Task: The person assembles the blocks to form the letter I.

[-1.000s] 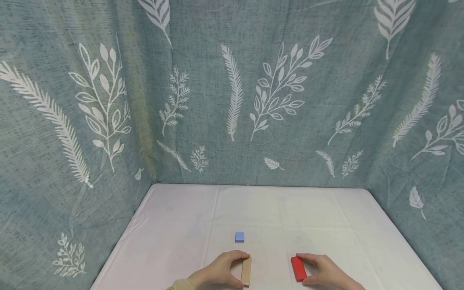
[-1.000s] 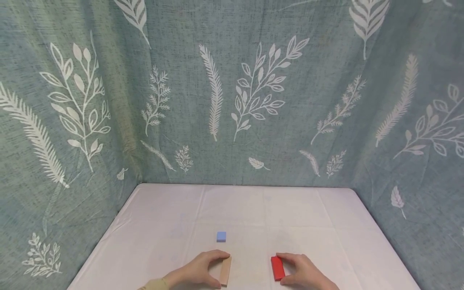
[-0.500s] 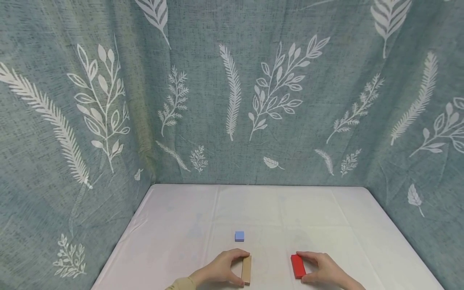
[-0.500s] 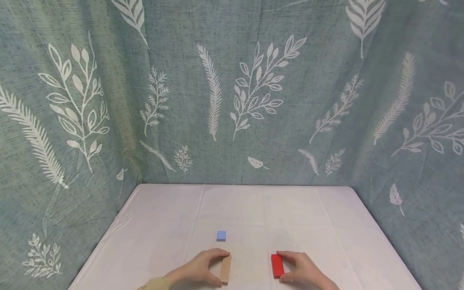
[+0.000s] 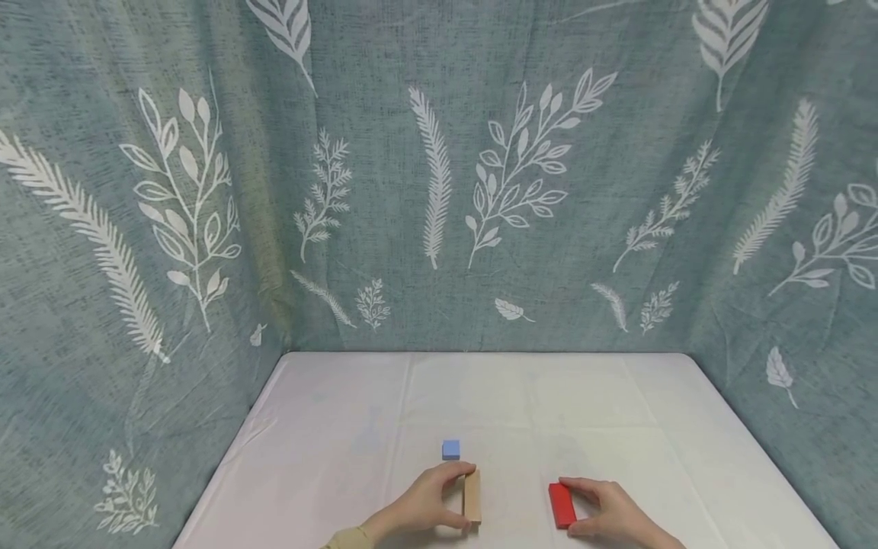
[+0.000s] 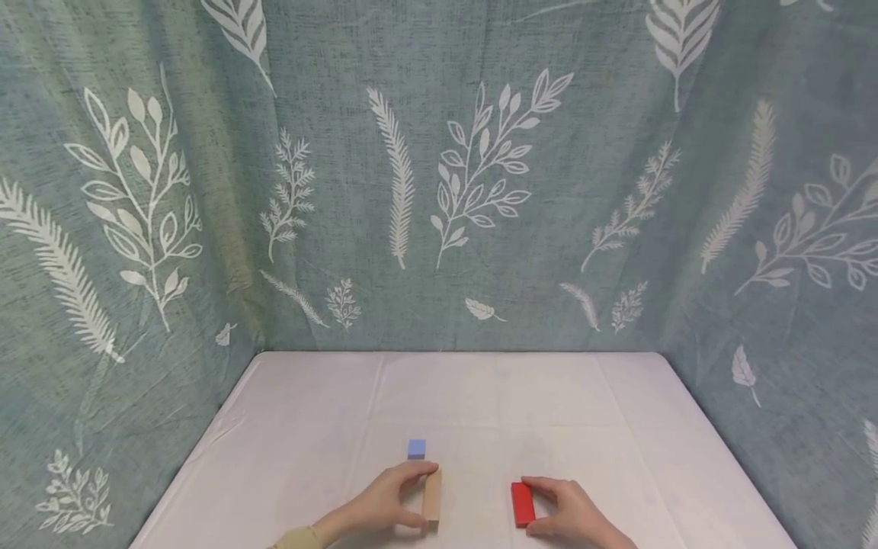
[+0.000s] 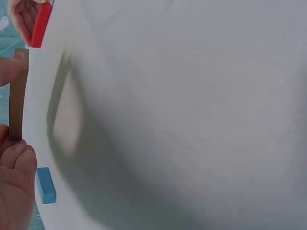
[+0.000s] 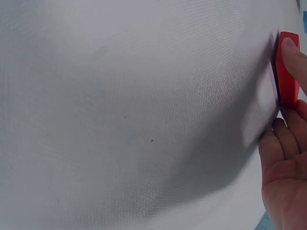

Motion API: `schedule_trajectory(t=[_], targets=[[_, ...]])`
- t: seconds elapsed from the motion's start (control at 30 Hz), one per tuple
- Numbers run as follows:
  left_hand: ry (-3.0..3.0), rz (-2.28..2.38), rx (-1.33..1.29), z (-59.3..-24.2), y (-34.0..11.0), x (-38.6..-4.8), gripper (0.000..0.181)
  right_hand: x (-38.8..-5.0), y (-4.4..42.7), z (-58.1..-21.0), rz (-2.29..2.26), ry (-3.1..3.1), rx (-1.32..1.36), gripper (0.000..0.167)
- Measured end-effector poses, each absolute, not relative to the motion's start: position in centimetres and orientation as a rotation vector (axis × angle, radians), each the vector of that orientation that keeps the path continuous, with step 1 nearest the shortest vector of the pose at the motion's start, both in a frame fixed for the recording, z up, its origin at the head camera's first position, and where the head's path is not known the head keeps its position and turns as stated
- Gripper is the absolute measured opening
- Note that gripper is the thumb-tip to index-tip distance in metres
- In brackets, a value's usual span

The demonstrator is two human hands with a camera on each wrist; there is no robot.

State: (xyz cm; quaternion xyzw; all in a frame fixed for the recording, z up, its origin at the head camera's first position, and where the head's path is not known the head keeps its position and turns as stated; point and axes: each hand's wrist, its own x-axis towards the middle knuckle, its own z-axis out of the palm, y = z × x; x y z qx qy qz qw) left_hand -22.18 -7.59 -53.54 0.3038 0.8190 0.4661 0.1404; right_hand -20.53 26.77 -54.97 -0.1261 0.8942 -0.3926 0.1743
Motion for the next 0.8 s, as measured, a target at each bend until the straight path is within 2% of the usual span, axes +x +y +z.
schedule_trajectory(t=[0.53,0.8], targets=[[2.39,1.43,0.885,-51.6,-6.6,-22.1,0.074,-20.1,26.0,-54.4,-1.107,2.609,-0.316,0.076],[2.419,1.452,0.869,-51.0,-6.5,-22.0,0.074,-20.0,25.5,-53.9,-1.141,2.648,-0.403,0.068]])
